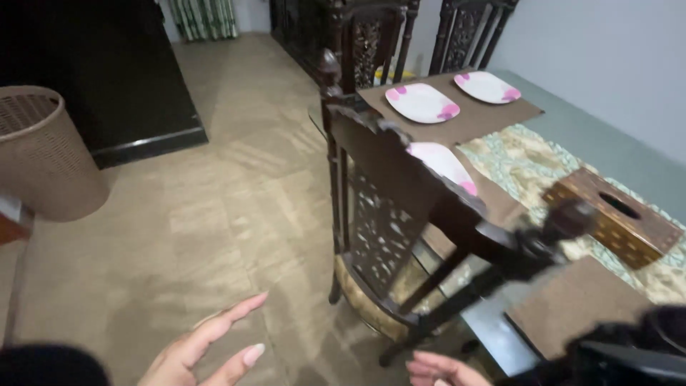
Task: Placing placemats and dinner plates onto a dining table.
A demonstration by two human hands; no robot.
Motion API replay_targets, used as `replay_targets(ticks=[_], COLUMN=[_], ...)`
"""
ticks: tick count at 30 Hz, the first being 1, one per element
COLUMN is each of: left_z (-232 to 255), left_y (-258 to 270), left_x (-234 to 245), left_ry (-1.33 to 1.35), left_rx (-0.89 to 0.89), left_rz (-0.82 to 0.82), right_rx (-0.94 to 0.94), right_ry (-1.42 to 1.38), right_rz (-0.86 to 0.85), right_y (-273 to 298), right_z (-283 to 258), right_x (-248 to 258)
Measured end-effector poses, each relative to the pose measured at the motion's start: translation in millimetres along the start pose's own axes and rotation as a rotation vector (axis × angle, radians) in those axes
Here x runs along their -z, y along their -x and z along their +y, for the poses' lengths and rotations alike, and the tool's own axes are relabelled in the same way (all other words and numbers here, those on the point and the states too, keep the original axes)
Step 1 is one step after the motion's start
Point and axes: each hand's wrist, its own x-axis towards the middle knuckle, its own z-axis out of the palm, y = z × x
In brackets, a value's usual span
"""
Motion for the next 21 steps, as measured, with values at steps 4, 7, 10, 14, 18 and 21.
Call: replay_targets(ticks=[4, 7, 10, 14, 18, 21], left_z=[-5, -63, -102, -94, -88, -89], left_y=[-56, -94, -128, -190, -272, -339], left_x=[63, 82, 96, 119, 145, 168], left_ry=[0.042, 0.000, -0.009, 0.147, 0.159, 0.115], left_rx=[0.101, -0.010, 0.027, 0.012, -0.114, -0.113], left_rz=[-0.084, -0.019, -0.070, -0.190, -0.190, -0.215], right_rx=[0.186, 0.283, 0.318, 0.240, -0.068, 0.019], right_ry=[0.115, 0.089, 0.020, -0.059, -0.259, -0.127], right_rz=[0.219, 0.192, 0.059, -0.066, -0.167, -0.149], right_y=[-11, -58, -100, -184, -286, -341], right_z=[-202, -218, -209, -185, -189, -244], right_x=[-187, -205, -209, -175, -154, -193])
